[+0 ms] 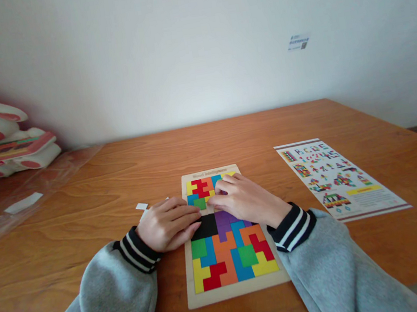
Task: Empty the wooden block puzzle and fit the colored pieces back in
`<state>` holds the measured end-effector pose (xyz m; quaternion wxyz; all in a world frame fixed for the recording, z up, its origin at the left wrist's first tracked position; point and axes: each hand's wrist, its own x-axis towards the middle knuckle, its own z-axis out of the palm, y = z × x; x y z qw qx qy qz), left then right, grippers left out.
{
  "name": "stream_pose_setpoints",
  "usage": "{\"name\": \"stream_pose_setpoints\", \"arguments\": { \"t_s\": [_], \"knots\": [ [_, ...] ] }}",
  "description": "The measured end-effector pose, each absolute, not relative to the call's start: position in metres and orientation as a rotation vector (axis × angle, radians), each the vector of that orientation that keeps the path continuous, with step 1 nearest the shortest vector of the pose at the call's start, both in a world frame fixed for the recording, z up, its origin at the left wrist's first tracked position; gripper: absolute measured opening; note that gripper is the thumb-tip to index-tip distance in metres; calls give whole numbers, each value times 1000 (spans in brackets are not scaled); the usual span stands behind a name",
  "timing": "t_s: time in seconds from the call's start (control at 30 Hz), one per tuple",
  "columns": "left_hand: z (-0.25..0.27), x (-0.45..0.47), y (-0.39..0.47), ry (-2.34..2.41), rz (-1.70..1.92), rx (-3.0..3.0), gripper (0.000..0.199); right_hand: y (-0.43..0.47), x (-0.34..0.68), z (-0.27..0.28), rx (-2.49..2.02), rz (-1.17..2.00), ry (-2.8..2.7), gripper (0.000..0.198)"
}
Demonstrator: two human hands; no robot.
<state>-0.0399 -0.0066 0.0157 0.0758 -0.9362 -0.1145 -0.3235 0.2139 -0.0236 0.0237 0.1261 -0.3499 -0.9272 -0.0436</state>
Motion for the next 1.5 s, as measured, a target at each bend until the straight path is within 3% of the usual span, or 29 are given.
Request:
{"name": "stream_pose_setpoints", "arguments": {
  "t_s": [0.3,1.27,1.5],
  "knots": [
    [13,-40,-5,-366,-860,-2881,25,-23,212,22,-1014,-95,-2670,20],
    [11,-40,-6,-420,-781,-2889,24,-22,211,20,-1040,-12,-2623,22],
    [31,-79,14,-606,-810,-2797,19,-25,216,17,-934,100,-2548,27]
  ]
}}
